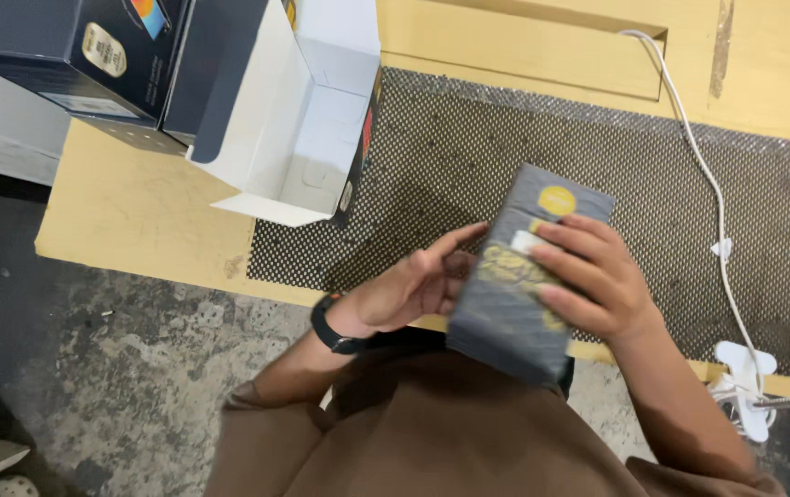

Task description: The person opens a box and removes several individual packages containing screen assemblies, then removes one screen assembly from its protective sleeve and peels back the film to show the front and back of the part.

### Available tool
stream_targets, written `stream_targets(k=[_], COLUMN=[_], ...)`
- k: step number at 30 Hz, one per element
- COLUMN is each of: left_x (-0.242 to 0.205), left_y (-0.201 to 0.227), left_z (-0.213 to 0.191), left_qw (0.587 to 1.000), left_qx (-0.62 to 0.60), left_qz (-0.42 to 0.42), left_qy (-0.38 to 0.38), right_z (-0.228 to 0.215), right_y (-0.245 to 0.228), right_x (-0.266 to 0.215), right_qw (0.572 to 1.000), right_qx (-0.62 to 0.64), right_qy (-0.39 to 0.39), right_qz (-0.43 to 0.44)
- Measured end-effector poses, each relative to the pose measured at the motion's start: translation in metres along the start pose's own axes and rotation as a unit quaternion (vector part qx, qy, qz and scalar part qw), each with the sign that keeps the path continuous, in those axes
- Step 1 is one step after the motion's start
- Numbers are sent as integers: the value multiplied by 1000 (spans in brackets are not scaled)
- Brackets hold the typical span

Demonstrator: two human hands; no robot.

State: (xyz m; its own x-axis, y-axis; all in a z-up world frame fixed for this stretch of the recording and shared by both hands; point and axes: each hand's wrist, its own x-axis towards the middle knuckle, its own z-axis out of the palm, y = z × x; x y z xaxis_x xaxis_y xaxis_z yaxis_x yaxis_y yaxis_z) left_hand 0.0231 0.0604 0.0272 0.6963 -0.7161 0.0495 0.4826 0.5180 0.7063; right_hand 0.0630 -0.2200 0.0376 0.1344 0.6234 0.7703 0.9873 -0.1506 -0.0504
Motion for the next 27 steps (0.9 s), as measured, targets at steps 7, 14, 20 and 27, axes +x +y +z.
stream_targets(k=[7,14,20,27], left_x=[-8,-13,-14,-21], left_y=[-15,15,40,24], left_z=[-16,-28,-19,-27], left_qw=[975,944,864,816], left_qx=[184,182,412,438], left_qz=[40,126,44,101], left_qy=[118,245,286,365], right_z=[44,65,95,126], right_y=[12,-2,-19,-28], right_x=[-8,20,61,64], right_qw=[982,763,630,654], right_qx=[-186,447,514,462], right_qy=[-29,8,81,109], right_qz=[-3,466,577,589])
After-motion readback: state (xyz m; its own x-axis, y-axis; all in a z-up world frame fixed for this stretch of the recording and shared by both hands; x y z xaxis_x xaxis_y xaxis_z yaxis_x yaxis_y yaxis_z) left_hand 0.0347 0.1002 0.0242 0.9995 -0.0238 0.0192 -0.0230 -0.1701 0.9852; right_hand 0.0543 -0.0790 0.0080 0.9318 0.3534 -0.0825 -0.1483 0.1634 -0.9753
